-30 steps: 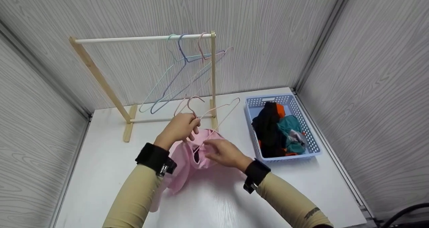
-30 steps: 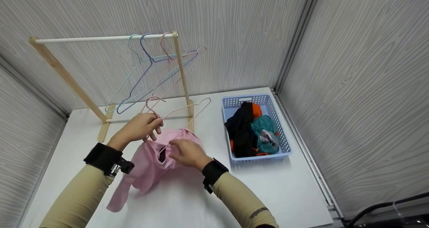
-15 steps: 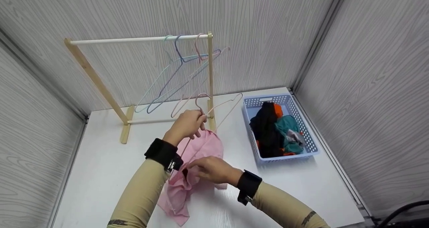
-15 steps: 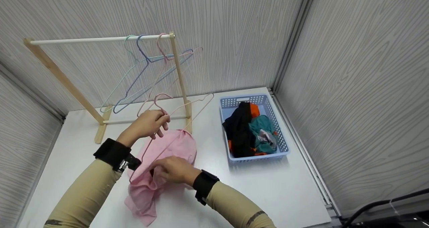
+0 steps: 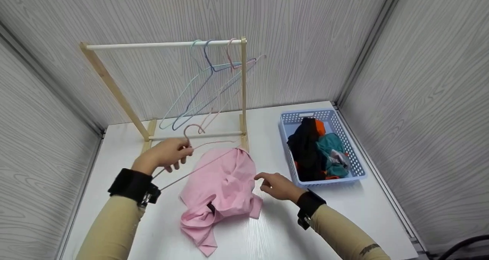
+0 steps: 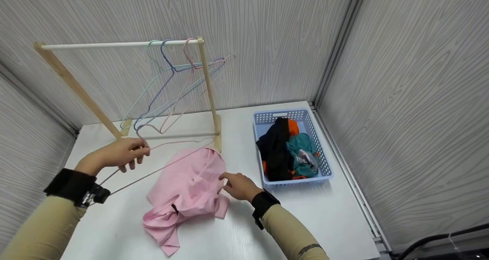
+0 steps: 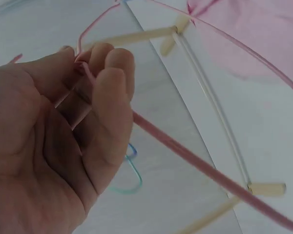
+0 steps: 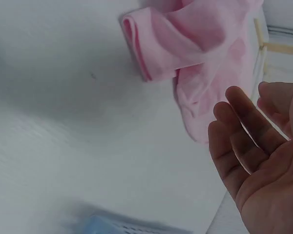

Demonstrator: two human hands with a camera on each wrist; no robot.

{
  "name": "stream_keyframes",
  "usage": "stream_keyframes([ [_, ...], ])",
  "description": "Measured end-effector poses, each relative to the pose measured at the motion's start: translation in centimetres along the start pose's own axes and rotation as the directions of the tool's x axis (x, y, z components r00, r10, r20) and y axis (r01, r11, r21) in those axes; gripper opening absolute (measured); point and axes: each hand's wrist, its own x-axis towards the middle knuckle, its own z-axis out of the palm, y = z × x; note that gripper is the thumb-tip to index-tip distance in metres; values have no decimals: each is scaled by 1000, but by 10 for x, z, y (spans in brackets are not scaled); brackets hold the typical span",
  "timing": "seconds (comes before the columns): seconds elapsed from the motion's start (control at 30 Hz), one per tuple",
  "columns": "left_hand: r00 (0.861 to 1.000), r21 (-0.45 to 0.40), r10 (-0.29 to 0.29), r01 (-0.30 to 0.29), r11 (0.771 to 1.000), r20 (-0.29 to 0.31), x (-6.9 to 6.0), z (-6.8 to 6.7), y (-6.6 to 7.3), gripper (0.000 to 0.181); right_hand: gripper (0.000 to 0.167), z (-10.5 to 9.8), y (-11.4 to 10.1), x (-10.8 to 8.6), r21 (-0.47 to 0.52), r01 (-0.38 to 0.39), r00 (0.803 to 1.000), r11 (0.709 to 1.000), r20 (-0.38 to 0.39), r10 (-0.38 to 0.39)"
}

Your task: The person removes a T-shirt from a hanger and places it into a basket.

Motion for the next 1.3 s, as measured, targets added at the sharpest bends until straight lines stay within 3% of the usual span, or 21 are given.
stream_keyframes([
  [0.13,992,-7,-107,108,994,70,-17,-22,-28,26,33,-3,16,-8,38,-44,999,998,-22,44],
  [0.3,968,-33,-231,235,971,104,-28,-51,-60,29,33,-5,25,-14,61,-106,994,993,-29,108],
  [0.4,957,-35,-283,286,958,67,-29,-68,-75,33,33,-6,26,-16,61,-128,991,990,-22,129],
  [0.5,952,-14,-304,303,953,-28,-25,-86,-77,36,32,-8,26,-17,55,-140,990,989,-15,141],
  [0.57,947,25,-297,302,953,-123,-20,-97,-71,41,32,-10,27,-17,50,-147,989,988,-10,147],
  [0.7,916,135,-268,319,938,-298,-6,-122,-43,46,32,-15,25,-15,47,-154,988,987,-2,154],
  [0.87,867,183,-216,326,928,-450,13,-153,6,41,31,-19,20,-11,42,-152,988,988,15,151],
  [0.97,827,218,-186,345,913,-530,28,-165,32,40,31,-19,18,-10,33,-157,987,987,22,157],
  [1.07,799,232,-187,377,897,-572,44,-168,48,41,31,-15,16,-8,33,-152,988,988,32,151],
  [1.17,770,192,-216,401,896,-601,63,-163,55,40,30,-10,14,-7,36,-145,989,989,43,144],
  [1.3,755,165,-221,398,902,-617,85,-150,54,38,28,-3,12,-6,39,-136,990,990,45,134],
])
